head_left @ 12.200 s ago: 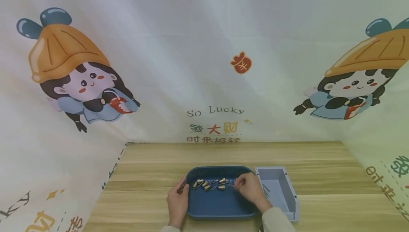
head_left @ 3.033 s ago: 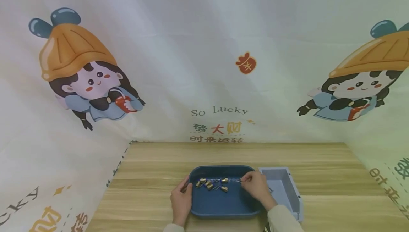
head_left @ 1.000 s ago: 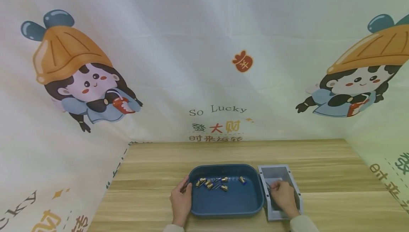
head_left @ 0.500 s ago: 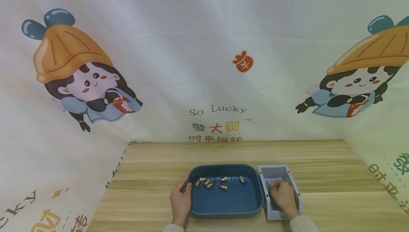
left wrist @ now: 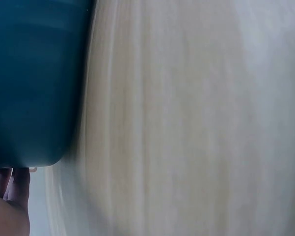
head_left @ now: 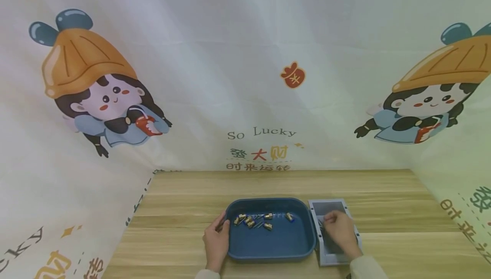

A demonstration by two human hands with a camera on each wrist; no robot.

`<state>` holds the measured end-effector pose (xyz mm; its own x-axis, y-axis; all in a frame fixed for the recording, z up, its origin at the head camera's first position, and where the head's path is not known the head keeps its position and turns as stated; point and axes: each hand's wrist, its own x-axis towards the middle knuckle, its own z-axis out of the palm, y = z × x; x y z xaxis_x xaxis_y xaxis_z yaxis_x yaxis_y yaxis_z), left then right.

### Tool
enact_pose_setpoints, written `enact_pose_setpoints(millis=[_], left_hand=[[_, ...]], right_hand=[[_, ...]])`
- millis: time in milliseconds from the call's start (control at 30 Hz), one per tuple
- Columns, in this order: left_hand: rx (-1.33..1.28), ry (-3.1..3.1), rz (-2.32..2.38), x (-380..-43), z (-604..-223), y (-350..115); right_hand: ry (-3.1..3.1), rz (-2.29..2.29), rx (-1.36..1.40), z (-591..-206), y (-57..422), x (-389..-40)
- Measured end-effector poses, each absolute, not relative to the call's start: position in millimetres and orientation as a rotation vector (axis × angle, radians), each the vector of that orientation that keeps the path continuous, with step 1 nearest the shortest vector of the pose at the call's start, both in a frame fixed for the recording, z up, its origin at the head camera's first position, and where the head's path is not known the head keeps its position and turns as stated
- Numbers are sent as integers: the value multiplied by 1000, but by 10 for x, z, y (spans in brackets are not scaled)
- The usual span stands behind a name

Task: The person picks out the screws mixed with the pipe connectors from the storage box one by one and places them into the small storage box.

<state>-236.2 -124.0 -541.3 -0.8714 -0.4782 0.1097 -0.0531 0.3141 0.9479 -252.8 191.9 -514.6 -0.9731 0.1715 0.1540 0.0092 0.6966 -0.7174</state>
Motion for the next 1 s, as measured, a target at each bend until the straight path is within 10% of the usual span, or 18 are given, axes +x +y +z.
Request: enact_pose_setpoints(millis=[1000], left_hand=[[449, -2205, -1587, -2346, -5419, -1250]], right_hand=[[-2631, 1340, -100, -4630, 1615, -2600]])
